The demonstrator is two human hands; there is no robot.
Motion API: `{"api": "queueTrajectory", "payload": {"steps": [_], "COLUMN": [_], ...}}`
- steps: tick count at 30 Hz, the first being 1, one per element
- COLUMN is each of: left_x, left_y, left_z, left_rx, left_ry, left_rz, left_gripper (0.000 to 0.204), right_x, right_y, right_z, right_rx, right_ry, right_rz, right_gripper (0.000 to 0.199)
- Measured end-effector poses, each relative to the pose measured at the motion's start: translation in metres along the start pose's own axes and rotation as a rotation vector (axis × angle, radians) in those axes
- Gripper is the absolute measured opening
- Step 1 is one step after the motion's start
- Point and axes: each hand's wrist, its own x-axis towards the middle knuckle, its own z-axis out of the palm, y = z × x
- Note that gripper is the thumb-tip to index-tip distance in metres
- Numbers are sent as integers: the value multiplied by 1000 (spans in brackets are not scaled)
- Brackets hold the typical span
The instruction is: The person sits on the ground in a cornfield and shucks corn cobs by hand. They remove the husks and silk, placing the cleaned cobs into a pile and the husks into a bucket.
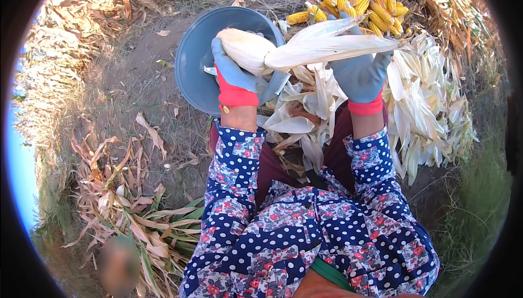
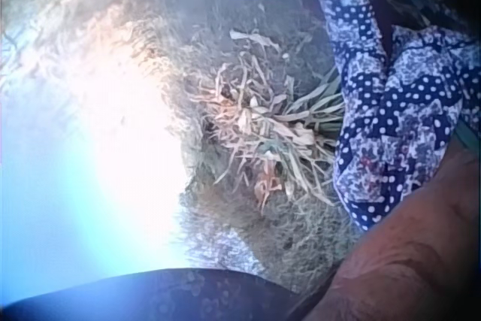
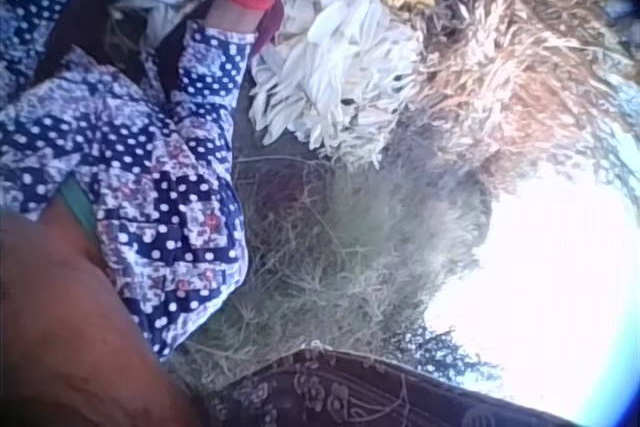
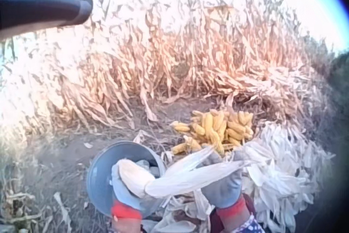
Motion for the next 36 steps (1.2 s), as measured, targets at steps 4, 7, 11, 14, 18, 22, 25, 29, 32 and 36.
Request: {"api": "queueTrajectory", "payload": {"steps": [4, 7, 11, 14, 18, 22, 25, 29, 32, 36], "left_x": [4, -4, -33, -39, -40, -53, -53, -63, -50, -49], "left_y": [-3, -12, -23, -34, -41, -34, -24, -16, -16, -21], "left_z": [12, 26, 37, 31, 44, 69, 71, 80, 77, 78], "left_rx": [22, 112, 174, 521, 340, 37, 62, 115, 217, 346], "left_ry": [-32, -118, -428, -243, -240, -324, -431, -452, -321, -224], "left_rz": [-44, -87, -160, 147, -41, -217, -229, -186, -66, 144], "left_gripper": [60, 47, 42, 47, 49, 52, 55, 61, 66, 72], "right_x": [-27, -36, -18, -24, -30, -21, -8, -9, -22, -11], "right_y": [10, 17, 33, 19, 25, 19, 7, -108, -117, -22], "right_z": [-23, -8, 4, 28, 36, 26, 16, -2, 2, -23], "right_rx": [-679, -850, -1027, -959, -703, 368, 503, 465, 416, -291], "right_ry": [33, -33, -299, -241, 29, -129, -7, 322, 304, 349], "right_rz": [251, 482, -85, 42, -4, 123, 125, -724, -719, -34], "right_gripper": [73, 53, 45, 27, 40, 40, 38, 47, 72, 80]}}
